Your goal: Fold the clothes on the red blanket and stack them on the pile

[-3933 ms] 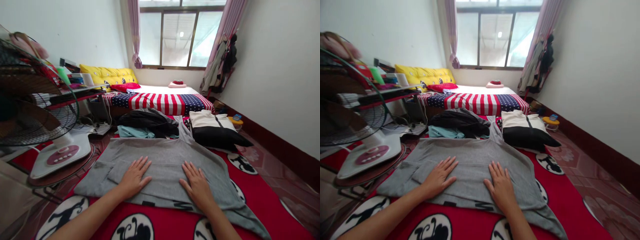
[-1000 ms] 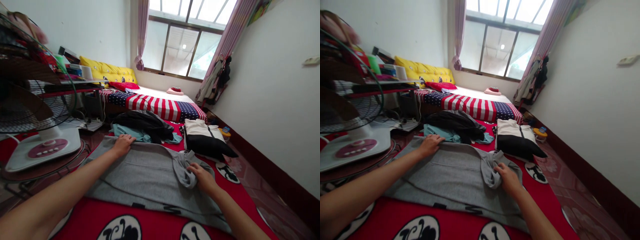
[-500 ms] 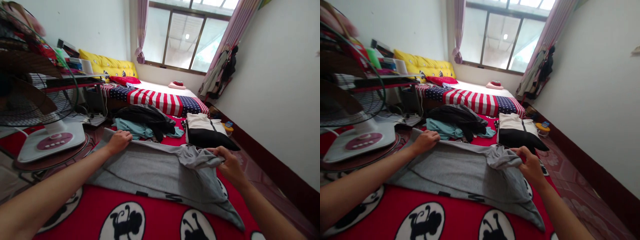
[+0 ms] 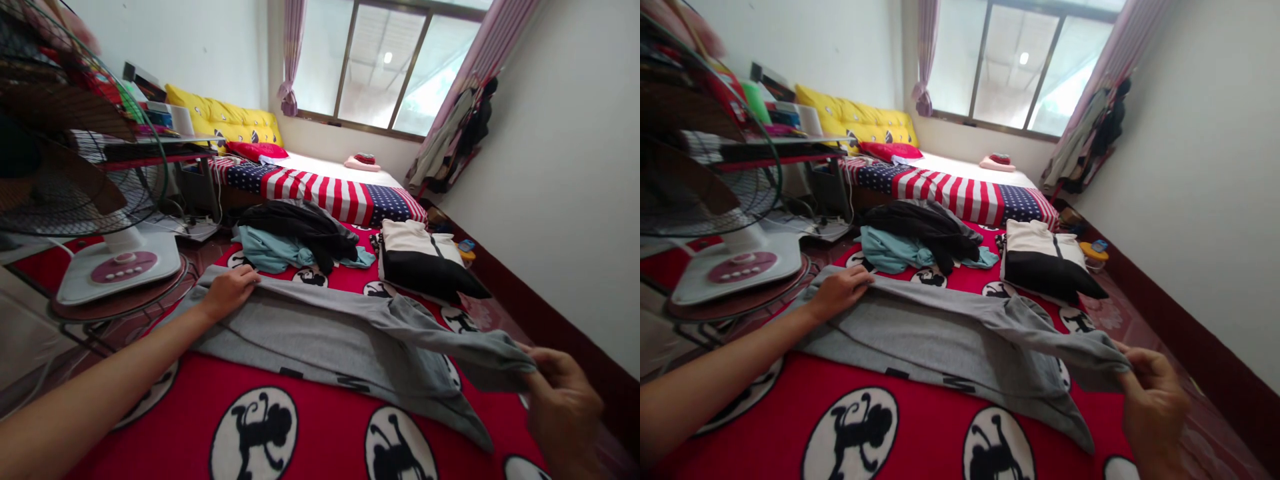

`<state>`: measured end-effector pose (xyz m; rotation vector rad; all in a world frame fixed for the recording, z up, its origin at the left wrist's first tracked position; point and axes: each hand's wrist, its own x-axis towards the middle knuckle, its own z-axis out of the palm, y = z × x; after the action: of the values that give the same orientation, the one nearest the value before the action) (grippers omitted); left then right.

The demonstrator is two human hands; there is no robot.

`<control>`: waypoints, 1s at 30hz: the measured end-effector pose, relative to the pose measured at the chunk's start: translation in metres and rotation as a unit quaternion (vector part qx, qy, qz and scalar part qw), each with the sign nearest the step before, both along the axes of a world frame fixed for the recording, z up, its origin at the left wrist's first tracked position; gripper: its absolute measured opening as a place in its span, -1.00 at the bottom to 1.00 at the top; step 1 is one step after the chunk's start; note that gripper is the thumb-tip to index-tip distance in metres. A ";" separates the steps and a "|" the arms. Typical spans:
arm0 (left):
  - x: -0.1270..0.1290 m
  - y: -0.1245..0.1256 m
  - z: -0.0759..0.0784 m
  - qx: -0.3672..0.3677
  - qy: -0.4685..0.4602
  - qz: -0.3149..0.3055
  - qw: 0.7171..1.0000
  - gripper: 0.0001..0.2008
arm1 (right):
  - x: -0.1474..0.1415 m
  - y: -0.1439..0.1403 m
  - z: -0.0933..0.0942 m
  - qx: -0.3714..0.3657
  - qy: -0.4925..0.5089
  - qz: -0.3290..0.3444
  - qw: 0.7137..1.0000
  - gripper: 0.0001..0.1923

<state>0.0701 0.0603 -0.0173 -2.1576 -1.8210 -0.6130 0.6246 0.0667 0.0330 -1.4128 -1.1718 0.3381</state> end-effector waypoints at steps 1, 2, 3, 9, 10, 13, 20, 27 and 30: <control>0.000 0.001 0.003 0.007 -0.024 0.007 1.000 -0.79 | 0.002 -0.001 0.002 0.009 0.018 -0.027 0.999 -0.68; 0.001 0.001 0.005 0.012 -0.040 0.013 0.999 -0.79 | 0.005 -0.001 0.003 0.020 0.036 -0.046 0.998 -0.69; 0.001 0.001 0.007 0.015 -0.051 0.016 0.998 -0.79 | 0.008 -0.002 0.004 0.029 0.051 -0.055 0.997 -0.70; -0.008 -0.018 0.001 -0.061 -0.013 -0.063 0.996 -0.72 | 0.025 -0.019 -0.003 -0.164 -0.075 0.174 0.968 -0.79; -0.009 -0.023 0.000 -0.078 -0.004 -0.083 0.993 -0.71 | 0.025 -0.022 -0.004 -0.215 -0.119 0.238 0.940 -0.81; -0.005 -0.030 0.003 -0.103 -0.016 -0.106 0.989 -0.70 | 0.016 -0.020 -0.003 -0.267 -0.181 0.328 0.888 -0.78; 0.079 0.008 0.002 -0.089 -0.175 -0.150 0.969 -0.68 | -0.054 0.063 -0.016 -0.197 -0.165 0.169 0.951 -0.68; 0.143 0.040 -0.046 -0.115 -0.104 -0.154 0.976 -0.53 | -0.091 0.112 -0.047 -0.176 -0.113 0.079 0.975 -0.69; 0.145 0.040 -0.055 -0.115 -0.051 -0.137 0.983 -0.52 | -0.082 0.104 -0.061 -0.148 -0.040 0.015 0.988 -0.70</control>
<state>0.2150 0.1006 -0.0723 -2.6041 -1.7337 -0.6055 0.5430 0.1710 -0.0275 -1.6797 -1.2474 0.4962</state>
